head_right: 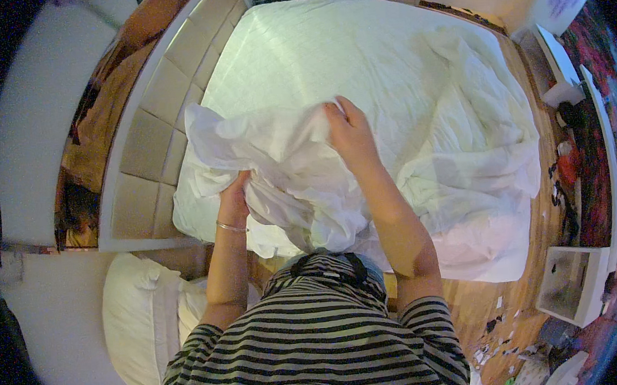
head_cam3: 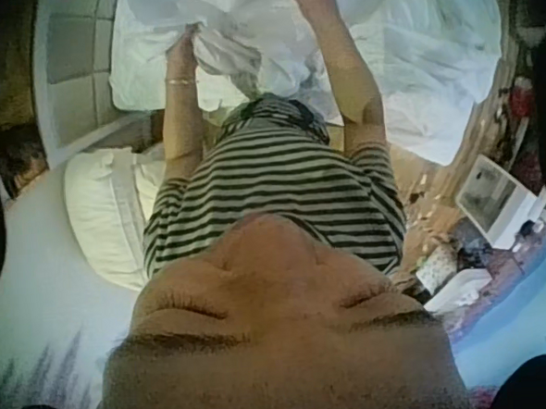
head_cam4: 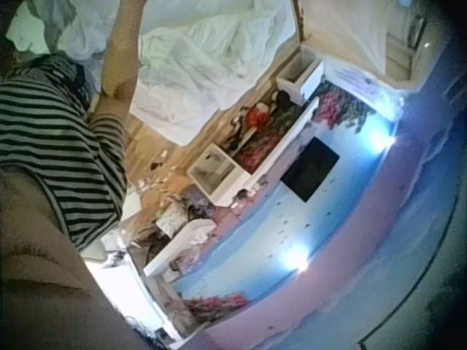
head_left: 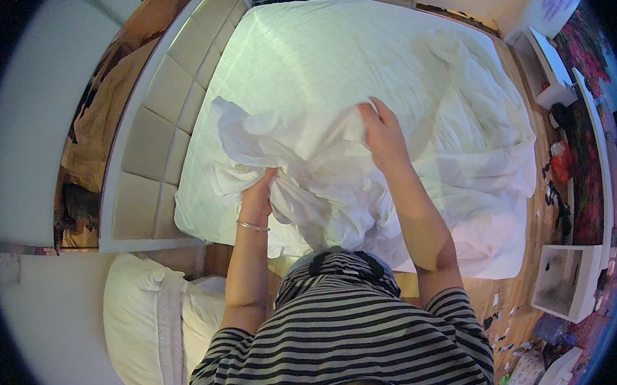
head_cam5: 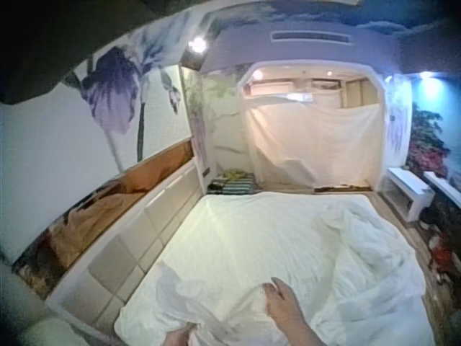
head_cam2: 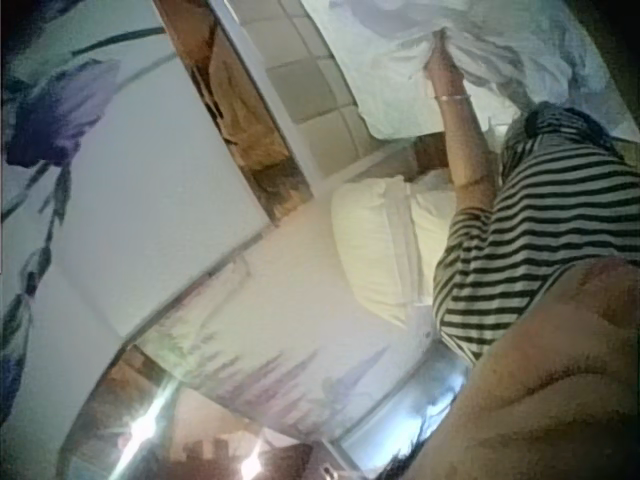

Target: The person wipes a bedside table and bed with a blue cloth, then folds a white sheet on the bed. The person uses a blue cloth to wipe surfaces and folds the sheet by hand.

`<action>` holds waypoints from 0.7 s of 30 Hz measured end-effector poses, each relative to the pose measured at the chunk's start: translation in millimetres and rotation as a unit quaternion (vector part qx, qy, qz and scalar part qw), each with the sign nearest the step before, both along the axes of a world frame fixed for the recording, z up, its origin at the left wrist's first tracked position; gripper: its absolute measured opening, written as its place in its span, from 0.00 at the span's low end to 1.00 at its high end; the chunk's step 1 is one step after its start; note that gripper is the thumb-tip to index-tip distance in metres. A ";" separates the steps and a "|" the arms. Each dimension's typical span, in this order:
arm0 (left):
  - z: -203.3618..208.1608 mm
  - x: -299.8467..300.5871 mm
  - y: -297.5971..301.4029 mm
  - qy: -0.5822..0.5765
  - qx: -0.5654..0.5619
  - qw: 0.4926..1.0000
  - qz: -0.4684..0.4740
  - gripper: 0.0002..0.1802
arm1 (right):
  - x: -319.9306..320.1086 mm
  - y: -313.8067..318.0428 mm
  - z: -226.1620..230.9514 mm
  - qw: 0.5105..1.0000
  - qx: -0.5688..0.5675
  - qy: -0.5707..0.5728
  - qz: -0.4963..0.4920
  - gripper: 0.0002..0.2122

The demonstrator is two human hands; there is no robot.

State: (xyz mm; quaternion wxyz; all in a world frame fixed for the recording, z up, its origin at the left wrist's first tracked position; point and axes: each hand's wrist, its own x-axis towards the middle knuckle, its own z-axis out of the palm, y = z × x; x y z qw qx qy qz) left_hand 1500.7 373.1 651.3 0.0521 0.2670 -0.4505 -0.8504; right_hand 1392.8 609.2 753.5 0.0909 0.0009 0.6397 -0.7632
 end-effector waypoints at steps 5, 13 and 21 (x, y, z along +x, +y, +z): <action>-32.2 -3.9 10.3 0.184 -0.041 0.973 -0.130 0.33 | 7.7 -65.9 25.5 0.971 0.008 0.025 0.239 0.13; 22.4 0.8 57.7 0.176 -0.037 0.984 -0.020 0.39 | 26.3 -102.1 18.8 0.935 -0.055 0.215 0.277 0.15; 82.1 -51.8 28.8 0.141 0.084 0.981 0.104 0.21 | 52.3 -26.5 -87.4 0.904 0.270 0.313 -0.107 0.14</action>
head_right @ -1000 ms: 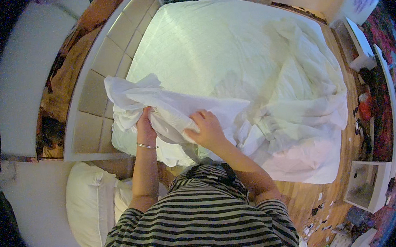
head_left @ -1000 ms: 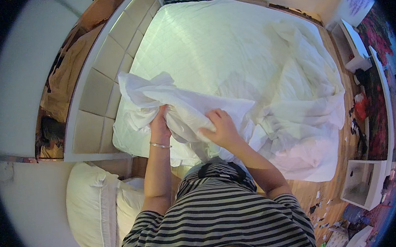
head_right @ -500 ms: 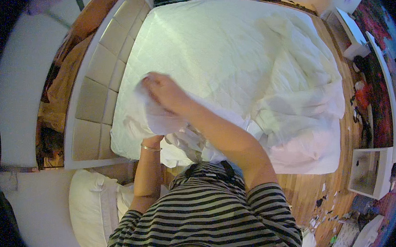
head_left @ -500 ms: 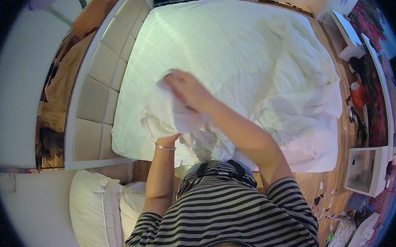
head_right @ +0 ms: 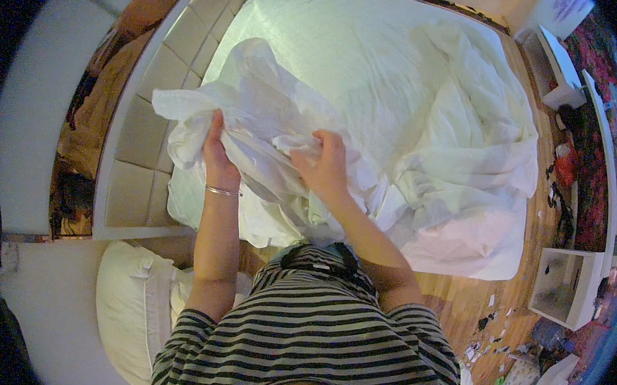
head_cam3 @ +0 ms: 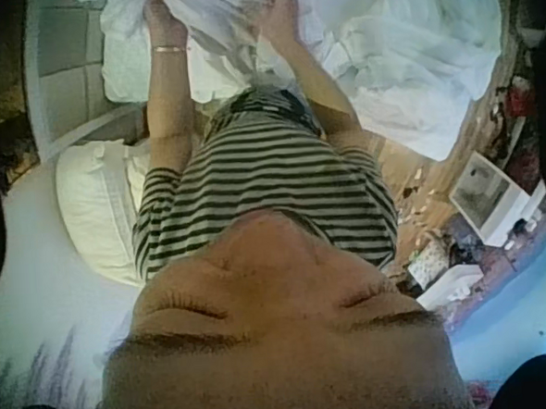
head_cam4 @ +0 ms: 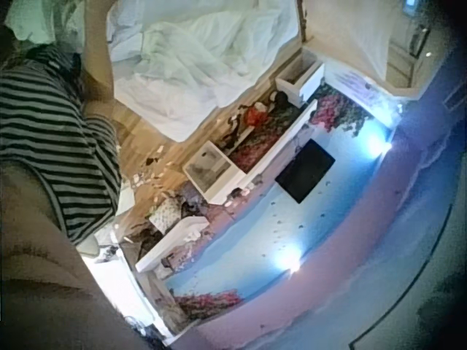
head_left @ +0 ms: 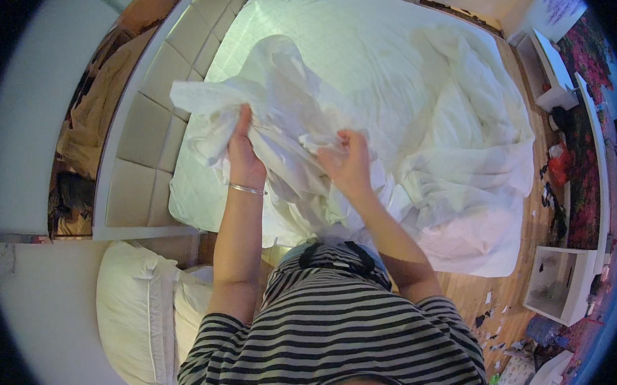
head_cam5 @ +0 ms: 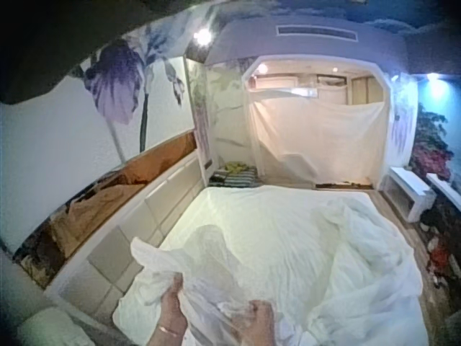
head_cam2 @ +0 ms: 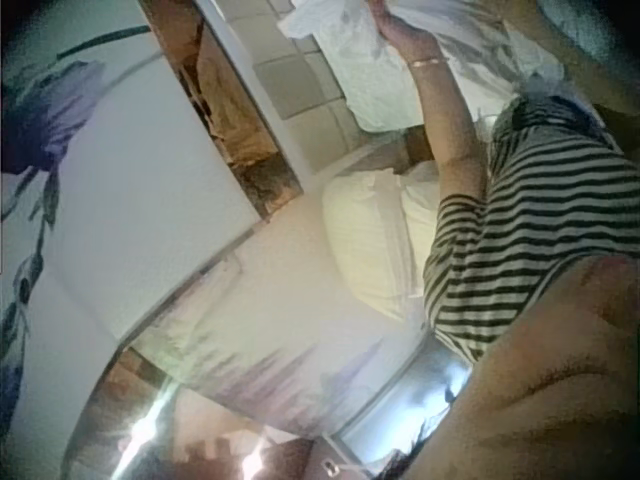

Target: The person wipes a bedside table and bed with a blue cloth, then folds a white sheet on the bed. The person uses a blue cloth to wipe surfaces and folds the sheet by hand.

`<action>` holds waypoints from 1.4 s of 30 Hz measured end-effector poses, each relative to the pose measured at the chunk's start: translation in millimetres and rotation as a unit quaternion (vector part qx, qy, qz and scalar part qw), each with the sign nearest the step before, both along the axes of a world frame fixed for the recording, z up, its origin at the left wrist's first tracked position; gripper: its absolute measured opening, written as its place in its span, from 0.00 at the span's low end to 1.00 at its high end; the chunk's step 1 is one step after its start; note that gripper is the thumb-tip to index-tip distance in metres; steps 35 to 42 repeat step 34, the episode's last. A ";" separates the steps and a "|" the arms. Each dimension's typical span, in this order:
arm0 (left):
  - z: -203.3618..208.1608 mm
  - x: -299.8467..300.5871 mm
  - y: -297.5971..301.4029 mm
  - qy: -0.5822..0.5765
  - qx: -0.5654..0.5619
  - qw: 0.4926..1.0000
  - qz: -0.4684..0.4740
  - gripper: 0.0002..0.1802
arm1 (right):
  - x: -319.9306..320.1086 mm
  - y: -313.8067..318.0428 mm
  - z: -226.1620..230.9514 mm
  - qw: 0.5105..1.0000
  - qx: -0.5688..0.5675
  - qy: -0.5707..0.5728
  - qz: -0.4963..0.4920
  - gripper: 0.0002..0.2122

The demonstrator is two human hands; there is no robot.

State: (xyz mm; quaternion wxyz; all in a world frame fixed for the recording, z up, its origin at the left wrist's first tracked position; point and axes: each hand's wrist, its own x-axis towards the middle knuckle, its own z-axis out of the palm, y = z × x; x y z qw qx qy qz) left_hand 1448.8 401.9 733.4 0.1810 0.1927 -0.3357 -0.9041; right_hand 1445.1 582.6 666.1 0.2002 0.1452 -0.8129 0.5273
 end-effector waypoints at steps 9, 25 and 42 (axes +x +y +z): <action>57.6 -66.8 -48.5 0.232 0.074 0.961 -0.129 0.22 | -14.7 48.8 20.5 0.806 -0.401 -0.427 -0.090 0.19; 39.6 -82.5 39.3 0.094 0.083 0.992 -0.003 0.21 | 15.7 79.2 -38.5 0.984 0.173 -0.031 0.026 0.32; 69.2 -73.6 20.8 0.143 -0.002 0.988 0.062 0.24 | 7.0 48.2 -49.1 0.955 0.182 -0.202 0.117 0.30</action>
